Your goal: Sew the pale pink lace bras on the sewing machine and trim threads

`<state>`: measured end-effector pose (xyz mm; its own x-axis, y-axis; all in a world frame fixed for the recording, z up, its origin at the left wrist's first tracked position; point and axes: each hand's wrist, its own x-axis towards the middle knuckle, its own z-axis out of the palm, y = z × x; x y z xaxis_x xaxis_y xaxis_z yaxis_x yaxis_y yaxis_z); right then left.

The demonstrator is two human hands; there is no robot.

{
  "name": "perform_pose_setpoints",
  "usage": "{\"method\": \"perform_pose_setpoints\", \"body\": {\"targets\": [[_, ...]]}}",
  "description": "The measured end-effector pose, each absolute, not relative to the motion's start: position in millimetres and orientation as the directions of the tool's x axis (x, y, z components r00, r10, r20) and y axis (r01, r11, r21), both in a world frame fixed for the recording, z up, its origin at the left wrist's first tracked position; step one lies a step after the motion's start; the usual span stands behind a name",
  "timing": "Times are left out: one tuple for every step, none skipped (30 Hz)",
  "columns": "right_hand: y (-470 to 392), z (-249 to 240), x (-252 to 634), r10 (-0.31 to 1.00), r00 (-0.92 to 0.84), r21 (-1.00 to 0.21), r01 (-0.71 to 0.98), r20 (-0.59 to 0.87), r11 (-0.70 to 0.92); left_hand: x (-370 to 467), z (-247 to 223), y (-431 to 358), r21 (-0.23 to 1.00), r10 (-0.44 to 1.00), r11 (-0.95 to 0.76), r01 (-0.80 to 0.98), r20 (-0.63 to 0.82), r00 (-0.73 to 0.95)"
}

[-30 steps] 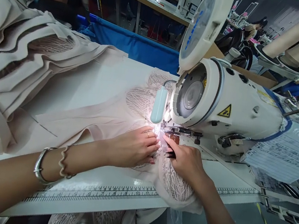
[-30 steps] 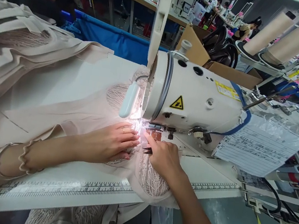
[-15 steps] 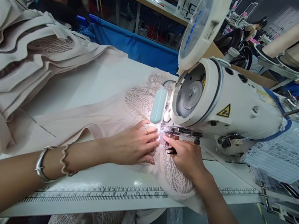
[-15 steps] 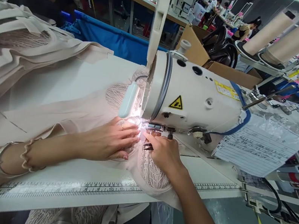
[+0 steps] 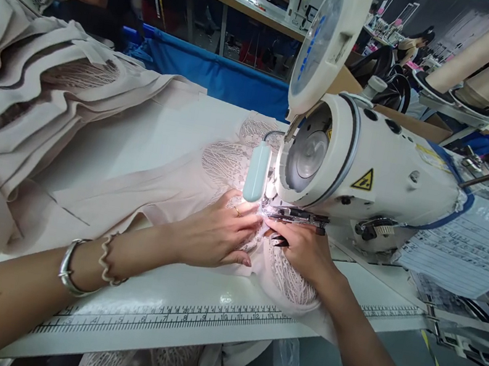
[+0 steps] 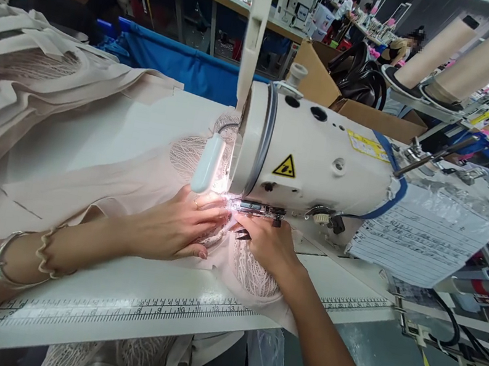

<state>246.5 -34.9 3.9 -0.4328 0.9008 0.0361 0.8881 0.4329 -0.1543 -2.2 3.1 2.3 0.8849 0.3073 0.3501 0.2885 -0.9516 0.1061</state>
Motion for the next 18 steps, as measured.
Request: {"method": "perform_pose_setpoints", "body": {"targets": [[-34,4,247,0.899,-0.436,-0.145,0.888,0.029,0.435,-2,2,4,0.122,0.306,-0.952,0.281,0.348,0.886],[-33,5,246,0.900,-0.436,-0.126,0.891,0.023,0.435,-2,3,4,0.138,0.308,-0.951,0.276,0.346,0.887],[-33,7,247,0.902,-0.432,-0.096,0.897,0.021,0.432,-2,2,5,0.151,0.313,-0.949,0.276,0.344,0.886],[-33,9,247,0.904,-0.427,-0.061,0.902,0.024,0.428,-2,2,5,0.159,0.319,-0.947,0.280,0.345,0.883],[-35,12,248,0.907,-0.420,-0.024,0.907,0.034,0.421,-2,2,6,0.162,0.323,-0.945,0.283,0.348,0.880],[-37,14,249,0.909,-0.414,0.010,0.910,0.052,0.414,-2,1,6,0.161,0.326,-0.945,0.286,0.352,0.877],[-40,15,251,0.911,-0.406,0.033,0.914,0.076,0.405,-1,1,6,0.156,0.330,-0.943,0.293,0.355,0.875],[-43,16,252,0.913,-0.394,0.044,0.919,0.105,0.391,-1,0,5,0.149,0.339,-0.941,0.305,0.360,0.869],[-48,16,254,0.917,-0.377,0.045,0.926,0.128,0.375,0,0,4,0.139,0.347,-0.938,0.318,0.365,0.864],[-53,16,256,0.922,-0.359,0.042,0.933,0.143,0.357,1,-1,3,0.128,0.349,-0.937,0.324,0.367,0.862],[-58,15,258,0.927,-0.343,0.042,0.939,0.149,0.341,2,-1,2,0.121,0.347,-0.938,0.325,0.366,0.864],[-63,14,259,0.932,-0.333,0.047,0.943,0.146,0.330,3,-2,0,0.120,0.341,-0.940,0.319,0.363,0.867],[-68,13,260,0.934,-0.329,0.060,0.944,0.142,0.323,4,-2,-1,0.128,0.335,-0.942,0.309,0.359,0.871],[-72,12,260,0.932,-0.334,0.080,0.942,0.141,0.326,4,-2,-2,0.145,0.331,-0.943,0.299,0.356,0.874],[-75,12,260,0.926,-0.349,0.097,0.936,0.141,0.338,5,-2,-3,0.166,0.335,-0.941,0.294,0.353,0.873],[-76,11,260,0.919,-0.368,0.104,0.929,0.140,0.356,5,-2,-4,0.184,0.343,-0.938,0.295,0.356,0.869],[-76,11,259,0.912,-0.389,0.100,0.920,0.130,0.378,5,-1,-4,0.194,0.350,-0.935,0.298,0.359,0.865],[-76,12,258,0.905,-0.411,0.089,0.911,0.110,0.403,5,-1,-5,0.192,0.352,-0.934,0.301,0.362,0.863]]}}
